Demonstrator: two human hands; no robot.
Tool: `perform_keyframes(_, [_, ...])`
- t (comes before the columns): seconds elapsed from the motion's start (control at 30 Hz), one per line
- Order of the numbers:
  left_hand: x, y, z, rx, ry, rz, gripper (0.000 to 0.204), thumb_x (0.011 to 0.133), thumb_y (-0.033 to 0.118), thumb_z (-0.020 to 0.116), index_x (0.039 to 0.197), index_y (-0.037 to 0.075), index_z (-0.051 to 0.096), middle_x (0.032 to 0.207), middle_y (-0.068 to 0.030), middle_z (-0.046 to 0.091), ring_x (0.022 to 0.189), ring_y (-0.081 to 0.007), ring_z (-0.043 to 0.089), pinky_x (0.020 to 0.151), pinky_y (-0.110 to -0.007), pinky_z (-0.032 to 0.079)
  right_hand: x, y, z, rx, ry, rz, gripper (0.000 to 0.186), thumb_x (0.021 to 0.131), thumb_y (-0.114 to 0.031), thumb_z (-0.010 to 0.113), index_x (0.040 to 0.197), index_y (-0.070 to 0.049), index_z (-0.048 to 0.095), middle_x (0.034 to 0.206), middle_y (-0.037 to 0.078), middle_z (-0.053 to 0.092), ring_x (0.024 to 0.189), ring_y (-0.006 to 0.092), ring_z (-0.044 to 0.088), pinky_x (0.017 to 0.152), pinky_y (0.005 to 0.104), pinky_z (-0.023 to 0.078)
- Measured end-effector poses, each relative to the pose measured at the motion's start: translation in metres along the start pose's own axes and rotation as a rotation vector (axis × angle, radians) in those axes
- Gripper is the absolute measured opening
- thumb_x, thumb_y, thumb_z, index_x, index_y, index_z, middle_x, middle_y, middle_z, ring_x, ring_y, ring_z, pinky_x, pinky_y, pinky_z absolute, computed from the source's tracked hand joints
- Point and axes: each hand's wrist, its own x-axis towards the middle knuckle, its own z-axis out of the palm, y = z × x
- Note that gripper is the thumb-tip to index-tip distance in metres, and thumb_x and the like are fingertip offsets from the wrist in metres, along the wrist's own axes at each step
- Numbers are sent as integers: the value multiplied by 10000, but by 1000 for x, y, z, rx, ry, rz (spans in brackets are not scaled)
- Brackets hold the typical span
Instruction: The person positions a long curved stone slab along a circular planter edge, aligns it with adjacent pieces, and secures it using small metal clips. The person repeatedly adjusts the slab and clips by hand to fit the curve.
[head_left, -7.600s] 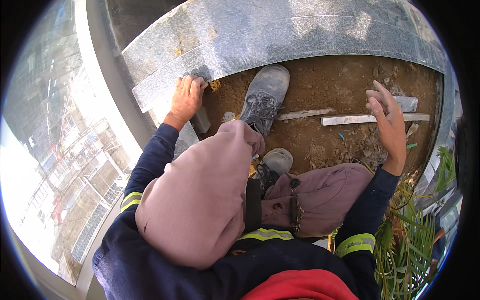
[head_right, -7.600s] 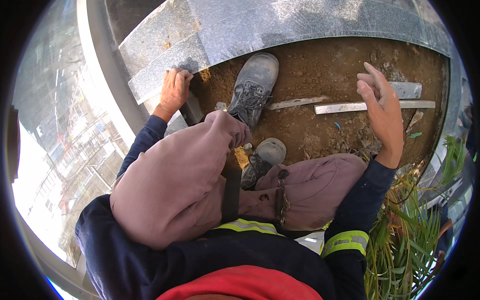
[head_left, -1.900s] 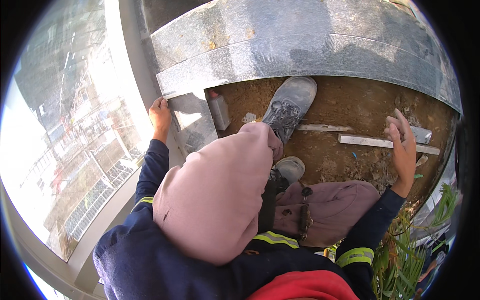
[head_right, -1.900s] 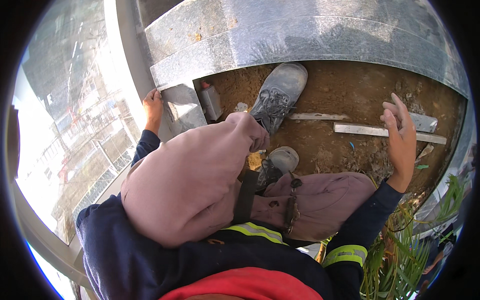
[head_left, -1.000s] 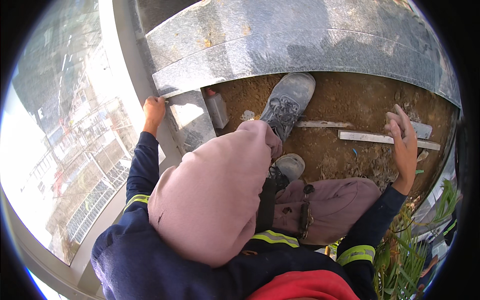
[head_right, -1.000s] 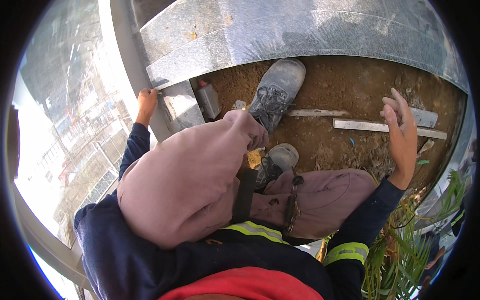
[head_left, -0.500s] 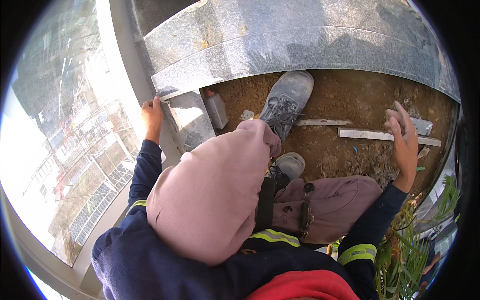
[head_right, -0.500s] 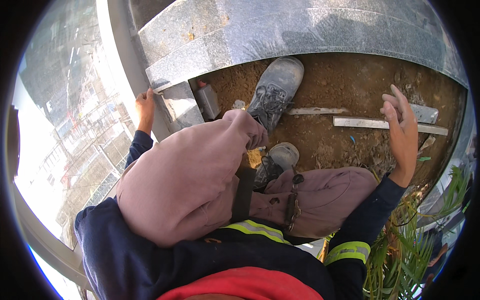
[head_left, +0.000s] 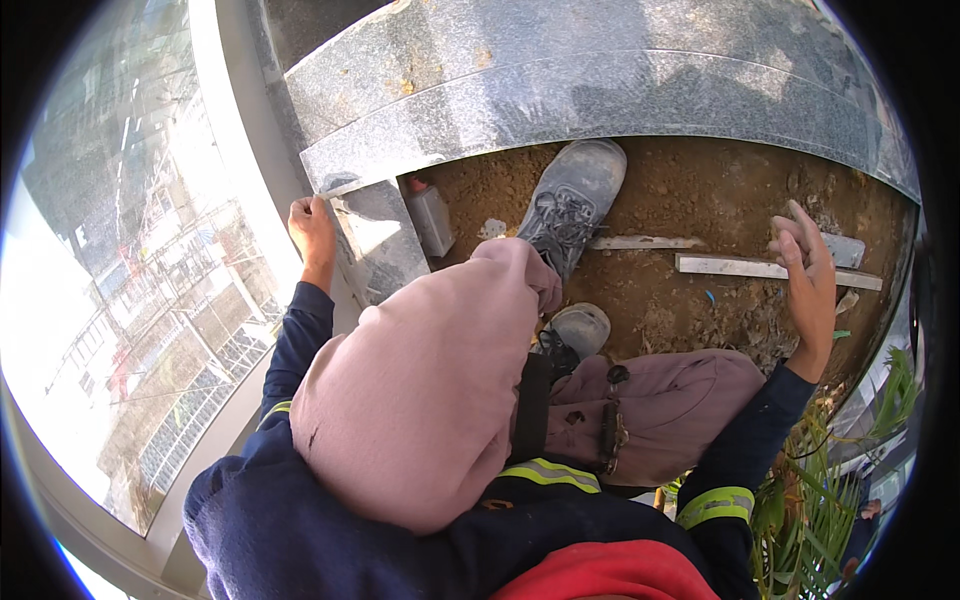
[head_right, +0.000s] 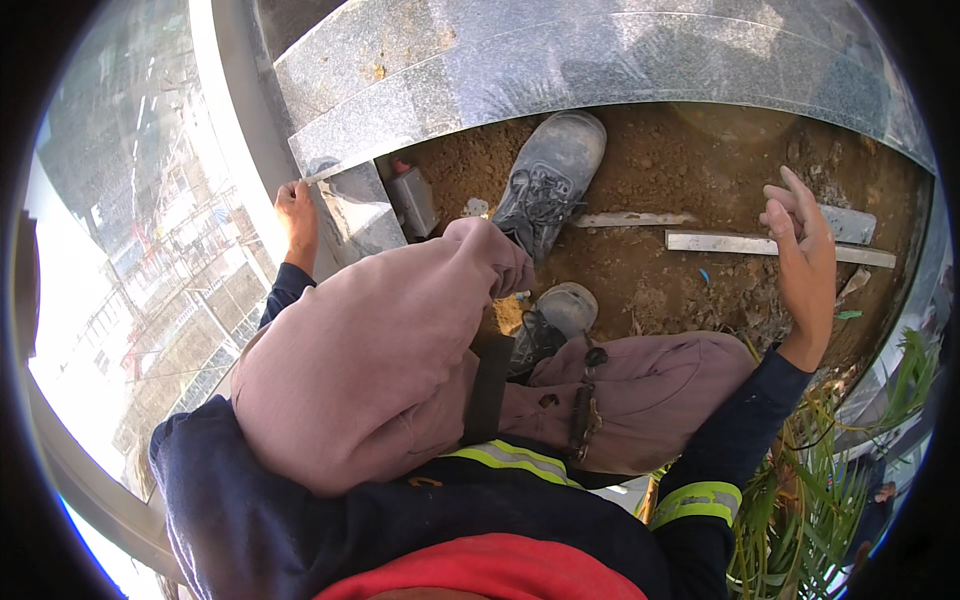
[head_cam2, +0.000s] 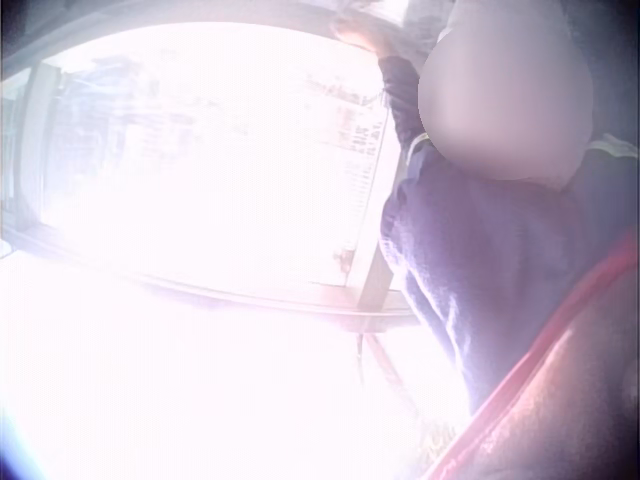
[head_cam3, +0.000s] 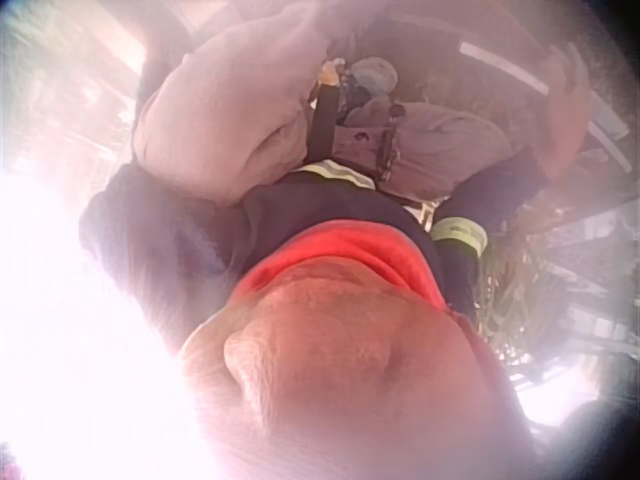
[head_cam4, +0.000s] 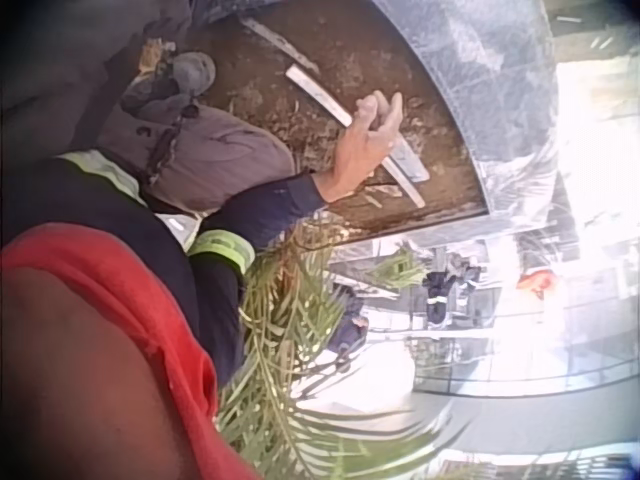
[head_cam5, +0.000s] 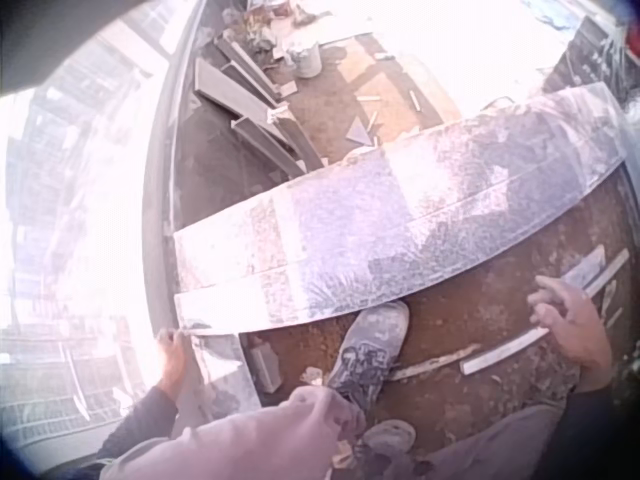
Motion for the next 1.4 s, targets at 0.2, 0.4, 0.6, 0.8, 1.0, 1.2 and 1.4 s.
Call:
perform_keyframes(0.2, [-12, 20, -9, -16, 43, 186, 221, 952, 181, 560, 885, -26, 597, 805, -154, 625, 713, -245, 576, 711, -391, 493, 3, -8, 5, -17, -13, -19, 597, 1050, -406, 579, 1494, -12, 511, 1268, 146, 683, 1024, 198, 639, 949, 356, 501])
perform_keyframes(0.4, [-32, 68, -13, -78, 28, 258, 165, 956, 148, 556, 918, -11, 559, 782, -113, 569, 682, -219, 527, 677, -377, 478, 2, -16, 7, -27, -11, -11, 590, 1051, -394, 578, 1499, -17, 507, 1270, 150, 682, 1035, 201, 641, 960, 362, 500])
perform_keyframes(0.6, [-42, 98, -19, -182, 27, 385, 120, 975, 104, 550, 902, 10, 535, 801, -89, 578, 694, -183, 514, 671, -357, 470, 2, -14, 5, -44, -15, -35, 589, 1053, -384, 578, 1512, -23, 497, 1286, 161, 676, 1060, 211, 647, 975, 367, 499])
perform_keyframes(0.8, [-38, 98, -28, -317, 27, 472, 102, 1018, 72, 476, 942, 4, 486, 924, -145, 665, 722, -177, 619, 773, -314, 560, 1, -15, 4, -31, -18, -25, 591, 1055, -385, 578, 1520, -30, 491, 1300, 169, 672, 1090, 217, 650, 991, 371, 498])
perform_keyframes(1.0, [-77, 118, -24, -543, -175, 147, 89, 1028, 68, 431, 946, 36, 425, 724, -53, 529, 632, -130, 564, 651, -304, 565, -1, -20, 4, -42, -15, -17, 599, 1046, -394, 589, 1517, -35, 497, 1294, 169, 674, 1093, 222, 655, 983, 374, 501])
perform_keyframes(1.2, [-138, 124, -6, -335, -352, -40, 197, 991, 115, 571, 1152, 25, 501, 720, -51, 583, 603, -99, 508, 589, -289, 433, 2, -15, 9, -8, -19, -23, 600, 1036, -395, 599, 1507, -35, 509, 1290, 168, 677, 1080, 224, 661, 973, 375, 505])
perform_keyframes(1.4, [-93, 124, 8, -14, -244, 349, 428, 952, 146, 697, 1344, 36, 565, 845, -71, 693, 653, -156, 586, 669, -321, 469, 0, -9, 6, 6, -37, -16, 597, 1034, -385, 599, 1504, -29, 508, 1290, 179, 675, 1084, 225, 661, 970, 373, 505])
